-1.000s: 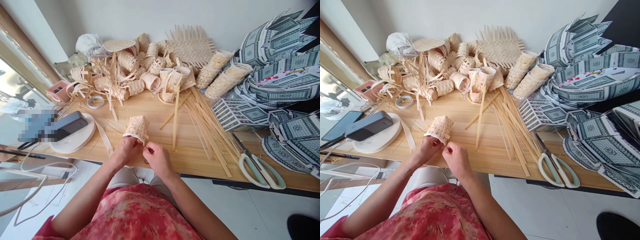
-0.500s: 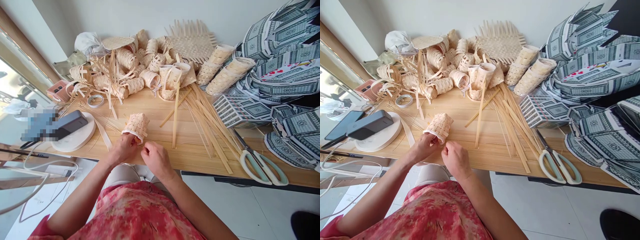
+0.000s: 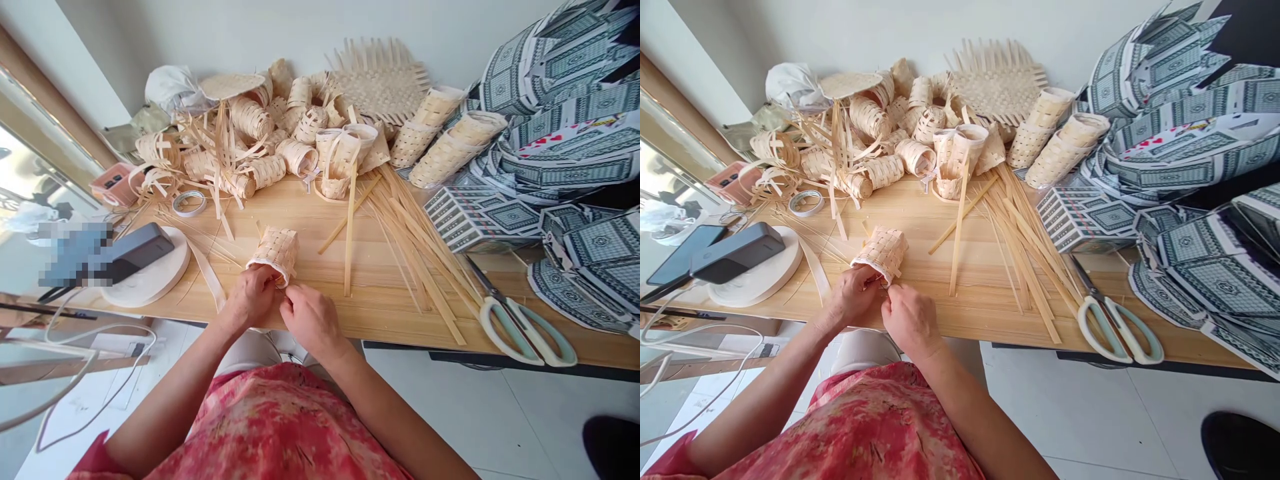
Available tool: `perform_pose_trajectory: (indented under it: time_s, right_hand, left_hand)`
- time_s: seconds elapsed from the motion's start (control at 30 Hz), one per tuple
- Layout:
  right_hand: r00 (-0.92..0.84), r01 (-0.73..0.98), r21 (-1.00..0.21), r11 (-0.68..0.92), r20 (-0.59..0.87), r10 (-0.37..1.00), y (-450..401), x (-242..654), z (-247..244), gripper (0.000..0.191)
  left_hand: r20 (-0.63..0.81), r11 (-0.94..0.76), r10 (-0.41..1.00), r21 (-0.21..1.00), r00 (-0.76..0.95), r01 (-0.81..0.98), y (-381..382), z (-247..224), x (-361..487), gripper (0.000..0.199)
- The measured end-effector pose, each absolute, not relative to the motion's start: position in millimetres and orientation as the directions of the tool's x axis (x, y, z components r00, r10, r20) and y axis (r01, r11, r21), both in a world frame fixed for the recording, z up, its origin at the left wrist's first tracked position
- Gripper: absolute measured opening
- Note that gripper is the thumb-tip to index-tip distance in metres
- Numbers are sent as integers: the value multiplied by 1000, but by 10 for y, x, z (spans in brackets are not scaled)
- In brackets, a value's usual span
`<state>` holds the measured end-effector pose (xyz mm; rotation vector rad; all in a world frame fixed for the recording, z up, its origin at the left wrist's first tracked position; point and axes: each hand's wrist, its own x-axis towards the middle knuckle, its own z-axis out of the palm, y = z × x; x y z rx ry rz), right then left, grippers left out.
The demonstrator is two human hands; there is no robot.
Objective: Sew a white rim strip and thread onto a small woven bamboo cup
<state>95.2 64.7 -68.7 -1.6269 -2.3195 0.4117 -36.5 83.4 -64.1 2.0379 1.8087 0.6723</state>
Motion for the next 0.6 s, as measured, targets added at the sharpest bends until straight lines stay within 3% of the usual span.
perform_pose_trajectory:
  time_s: [0.2,0.33,0.47,0.6]
  right_hand:
    - [-369,881,-314,355,14,929,669,989,-663,19]
    - [-367,890,-289,353,5,930,700,1029,-653,19]
    - [-360,897,-279,343,-11,933,733,1051,-652,20]
    - [-357,897,-284,340,-11,934,745,1055,-647,20]
  left_hand:
    - [68,-54,997,461,25,886,862,-641,-296,17]
    - [44,23,998,489,-51,872,895,-633,-288,15]
    - [44,-12,999,539,-14,842,893,-619,-315,15]
    - [57,-78,997,516,56,853,853,-616,-326,15]
